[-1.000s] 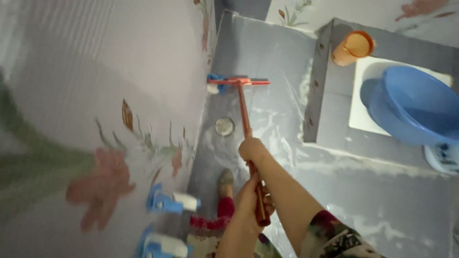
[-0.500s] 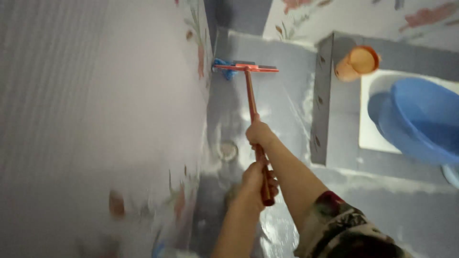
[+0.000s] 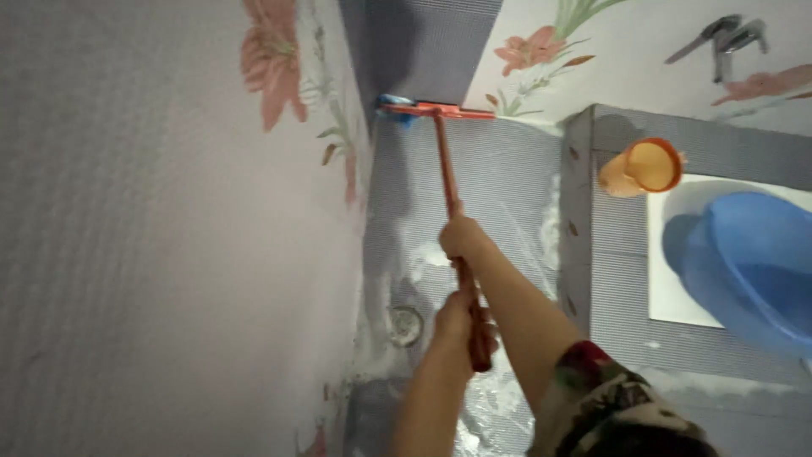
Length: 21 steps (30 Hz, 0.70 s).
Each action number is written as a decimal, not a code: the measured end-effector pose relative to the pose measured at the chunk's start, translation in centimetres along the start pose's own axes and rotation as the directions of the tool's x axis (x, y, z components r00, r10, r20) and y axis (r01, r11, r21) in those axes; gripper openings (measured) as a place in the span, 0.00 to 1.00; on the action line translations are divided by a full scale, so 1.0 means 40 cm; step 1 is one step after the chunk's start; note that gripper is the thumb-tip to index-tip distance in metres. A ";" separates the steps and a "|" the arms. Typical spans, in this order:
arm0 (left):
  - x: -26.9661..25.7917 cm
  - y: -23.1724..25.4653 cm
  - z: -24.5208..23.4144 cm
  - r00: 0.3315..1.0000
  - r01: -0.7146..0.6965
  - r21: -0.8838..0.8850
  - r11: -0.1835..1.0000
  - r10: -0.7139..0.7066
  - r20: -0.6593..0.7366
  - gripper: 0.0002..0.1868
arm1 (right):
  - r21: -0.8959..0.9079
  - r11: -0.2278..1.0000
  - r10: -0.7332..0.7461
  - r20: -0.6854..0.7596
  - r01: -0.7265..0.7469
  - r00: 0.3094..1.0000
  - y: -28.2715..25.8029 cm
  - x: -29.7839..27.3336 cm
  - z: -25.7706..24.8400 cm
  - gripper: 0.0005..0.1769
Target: Cleaning a bathroom floor using a floor squeegee and a cleaning cloth.
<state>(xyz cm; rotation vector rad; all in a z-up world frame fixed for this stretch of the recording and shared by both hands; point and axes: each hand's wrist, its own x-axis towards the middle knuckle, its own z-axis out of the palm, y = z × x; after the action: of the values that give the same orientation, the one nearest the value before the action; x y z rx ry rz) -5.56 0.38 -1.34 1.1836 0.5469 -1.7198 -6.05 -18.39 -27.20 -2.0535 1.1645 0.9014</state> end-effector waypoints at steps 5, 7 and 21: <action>-0.085 -0.154 -0.037 0.997 0.027 0.045 0.999 -0.024 -0.070 0.21 | 0.489 0.847 0.255 -0.033 -0.206 0.966 -0.088 -0.392 -0.011 0.54; -0.131 -0.279 -0.074 0.985 0.122 0.040 0.992 -0.116 -0.125 0.19 | 0.332 0.924 0.218 -0.045 -0.191 0.975 -0.035 -0.428 0.130 0.58; -0.536 -1.229 -0.277 0.914 0.357 0.001 0.934 -0.349 -0.206 0.24 | 0.450 0.803 0.327 0.218 -0.392 0.920 0.165 -1.348 0.701 0.52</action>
<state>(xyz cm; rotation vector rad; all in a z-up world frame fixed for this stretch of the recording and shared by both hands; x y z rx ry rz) -41.76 40.85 5.93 1.3596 0.9020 -1.9283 -39.89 25.89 -2.02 -1.3697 1.5574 0.7923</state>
